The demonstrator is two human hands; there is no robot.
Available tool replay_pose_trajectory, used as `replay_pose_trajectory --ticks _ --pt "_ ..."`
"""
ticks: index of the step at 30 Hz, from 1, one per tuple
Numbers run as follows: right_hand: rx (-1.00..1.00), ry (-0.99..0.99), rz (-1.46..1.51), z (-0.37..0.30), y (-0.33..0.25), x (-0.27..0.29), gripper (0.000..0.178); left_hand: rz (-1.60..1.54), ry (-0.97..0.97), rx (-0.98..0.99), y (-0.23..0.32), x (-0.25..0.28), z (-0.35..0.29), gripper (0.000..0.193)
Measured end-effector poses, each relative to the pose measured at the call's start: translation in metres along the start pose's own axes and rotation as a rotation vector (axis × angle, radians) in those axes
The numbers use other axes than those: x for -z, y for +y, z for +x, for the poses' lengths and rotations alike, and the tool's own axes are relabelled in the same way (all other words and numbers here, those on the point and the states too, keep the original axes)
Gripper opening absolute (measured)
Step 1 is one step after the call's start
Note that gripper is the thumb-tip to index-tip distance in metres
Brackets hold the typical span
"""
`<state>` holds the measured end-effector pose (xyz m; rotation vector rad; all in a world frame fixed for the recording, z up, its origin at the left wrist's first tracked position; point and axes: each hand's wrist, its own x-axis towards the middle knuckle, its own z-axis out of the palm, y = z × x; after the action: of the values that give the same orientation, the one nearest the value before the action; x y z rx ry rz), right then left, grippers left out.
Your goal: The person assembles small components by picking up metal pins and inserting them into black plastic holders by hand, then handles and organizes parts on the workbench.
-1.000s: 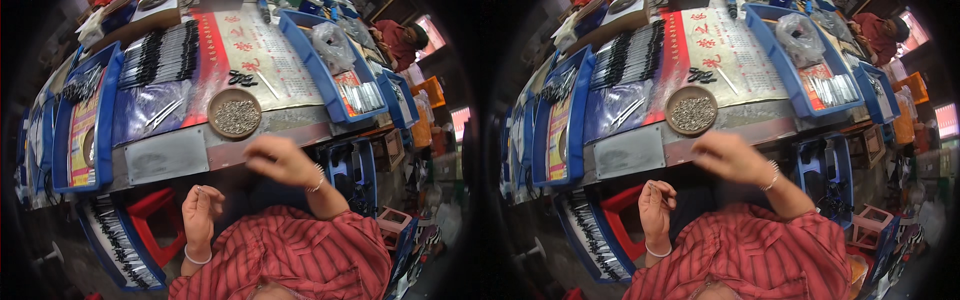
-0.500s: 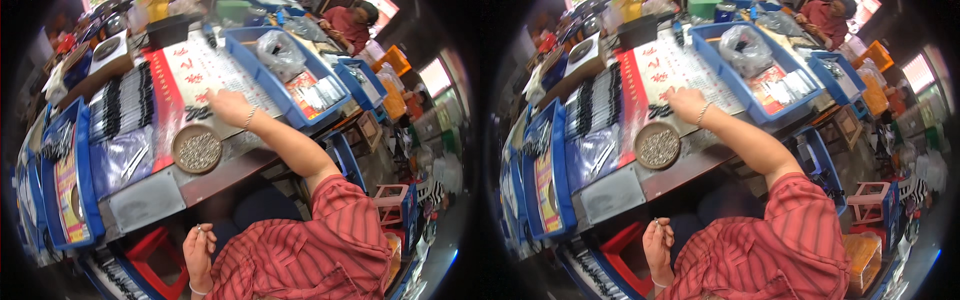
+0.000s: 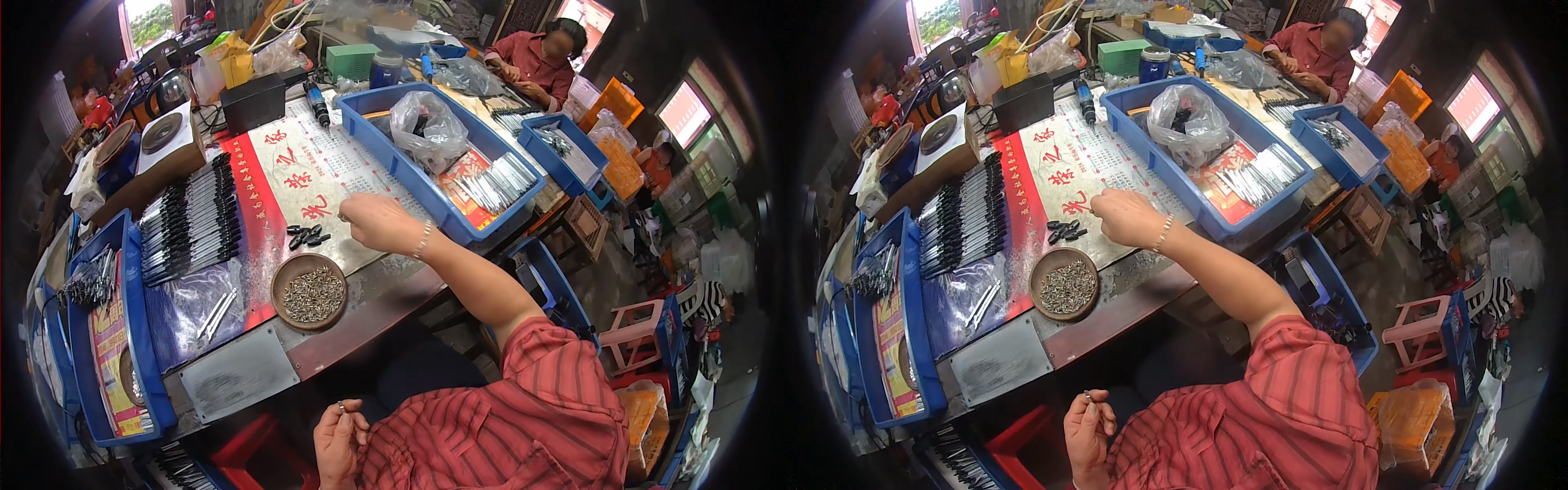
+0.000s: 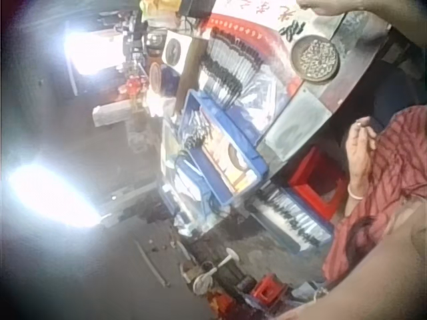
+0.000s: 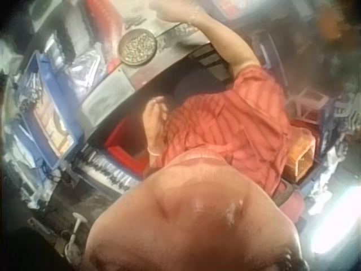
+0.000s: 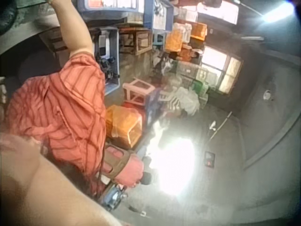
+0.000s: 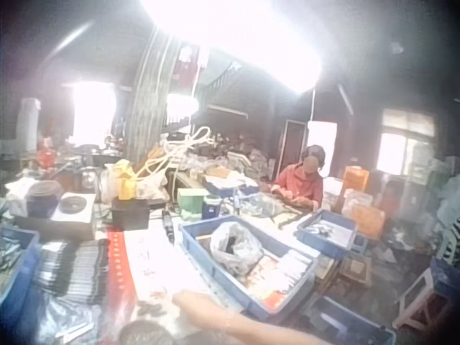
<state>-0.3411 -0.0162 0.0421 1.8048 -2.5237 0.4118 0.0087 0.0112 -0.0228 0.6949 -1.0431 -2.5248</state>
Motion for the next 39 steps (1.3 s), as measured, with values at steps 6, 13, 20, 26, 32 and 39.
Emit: replay_pose_trajectory --ticks 6,13,20,26,32,39 --pt "0.205 0.047 0.614 -0.075 -0.033 0.030 0.012 -0.011 0.026 -0.033 0.000 0.002 0.005 0.022" --pt "-0.022 -0.322 1.100 -0.120 -0.062 0.039 0.012 0.037 -0.003 -0.057 0.010 -0.020 0.014 0.024" --pt "-0.281 -0.394 1.559 -0.136 -0.071 0.011 0.012 0.060 0.088 -0.058 0.007 -0.025 0.008 0.020" --pt "-0.254 -0.402 1.589 -0.136 -0.084 -0.008 0.015 -0.114 0.057 -0.068 0.006 -0.017 0.004 0.018" --pt "-0.256 -0.426 1.636 -0.135 -0.094 -0.015 0.017 -0.123 0.047 -0.092 0.005 -0.014 0.007 0.018" --pt "-0.320 -0.453 1.697 -0.133 -0.100 -0.021 0.016 -0.126 0.077 -0.108 0.005 -0.010 0.008 0.017"
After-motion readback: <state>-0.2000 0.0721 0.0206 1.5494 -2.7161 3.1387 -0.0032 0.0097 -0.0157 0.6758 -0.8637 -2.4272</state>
